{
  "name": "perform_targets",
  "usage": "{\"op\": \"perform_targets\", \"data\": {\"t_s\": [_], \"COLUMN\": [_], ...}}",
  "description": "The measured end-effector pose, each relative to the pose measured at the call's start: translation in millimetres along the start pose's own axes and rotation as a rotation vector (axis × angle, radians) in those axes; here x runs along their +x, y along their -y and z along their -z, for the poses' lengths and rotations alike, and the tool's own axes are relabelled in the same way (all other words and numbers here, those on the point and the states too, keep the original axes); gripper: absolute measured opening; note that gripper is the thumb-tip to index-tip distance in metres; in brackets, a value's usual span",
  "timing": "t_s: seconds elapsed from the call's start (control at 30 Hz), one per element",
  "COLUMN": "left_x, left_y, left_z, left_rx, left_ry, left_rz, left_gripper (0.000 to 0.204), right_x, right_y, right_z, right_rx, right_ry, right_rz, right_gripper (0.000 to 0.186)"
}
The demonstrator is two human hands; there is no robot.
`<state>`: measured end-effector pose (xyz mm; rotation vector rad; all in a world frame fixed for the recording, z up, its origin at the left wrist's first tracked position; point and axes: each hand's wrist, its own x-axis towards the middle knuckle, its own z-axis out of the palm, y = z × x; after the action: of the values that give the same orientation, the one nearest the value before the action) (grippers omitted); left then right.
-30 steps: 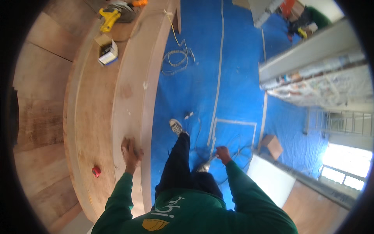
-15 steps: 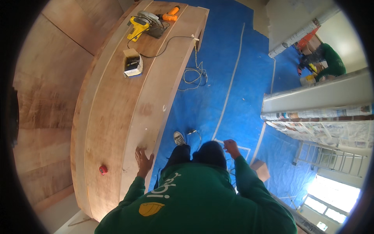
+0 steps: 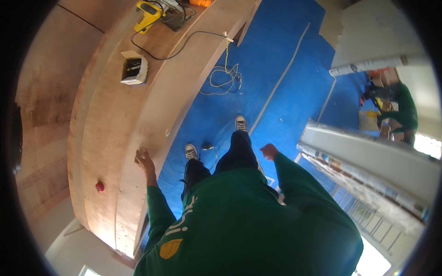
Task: The person plugs in a circular saw, then uses a tape measure and pencil to mark multiple points on a large plywood sheet. The person repeatedly measures and marks the wood without cutting it during the clip.
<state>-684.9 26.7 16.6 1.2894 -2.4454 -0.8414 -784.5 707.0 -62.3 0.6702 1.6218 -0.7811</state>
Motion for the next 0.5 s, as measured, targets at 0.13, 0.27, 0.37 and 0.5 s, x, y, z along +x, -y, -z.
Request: {"op": "perform_targets", "data": {"t_s": [0.13,0.27,0.37,0.5], "left_x": [-3.6,1.6,1.9,4.2], "left_y": [-43.6,-65.0,-70.2,-73.6], "left_z": [-57.9,-79.5,-78.0,-75.5], "left_rx": [0.282,0.475,0.510,0.496], "left_ry": [-0.313,-0.416,-0.428,-0.428], "left_rz": [0.355,0.473,0.454,0.478], "left_gripper": [0.095,0.097,0.096,0.095], "right_x": [48.7,69.8,82.4,116.8], "right_y": [130.0,275.9,359.7,443.4], "right_z": [103.4,157.4,155.5,118.0], "right_rx": [-0.163,-0.532,-0.335,-0.660], "right_ry": [-0.010,-0.200,-0.268,-0.461], "right_rz": [0.371,0.678,0.716,0.706], "right_gripper": [0.034,0.036,0.076,0.110]}}
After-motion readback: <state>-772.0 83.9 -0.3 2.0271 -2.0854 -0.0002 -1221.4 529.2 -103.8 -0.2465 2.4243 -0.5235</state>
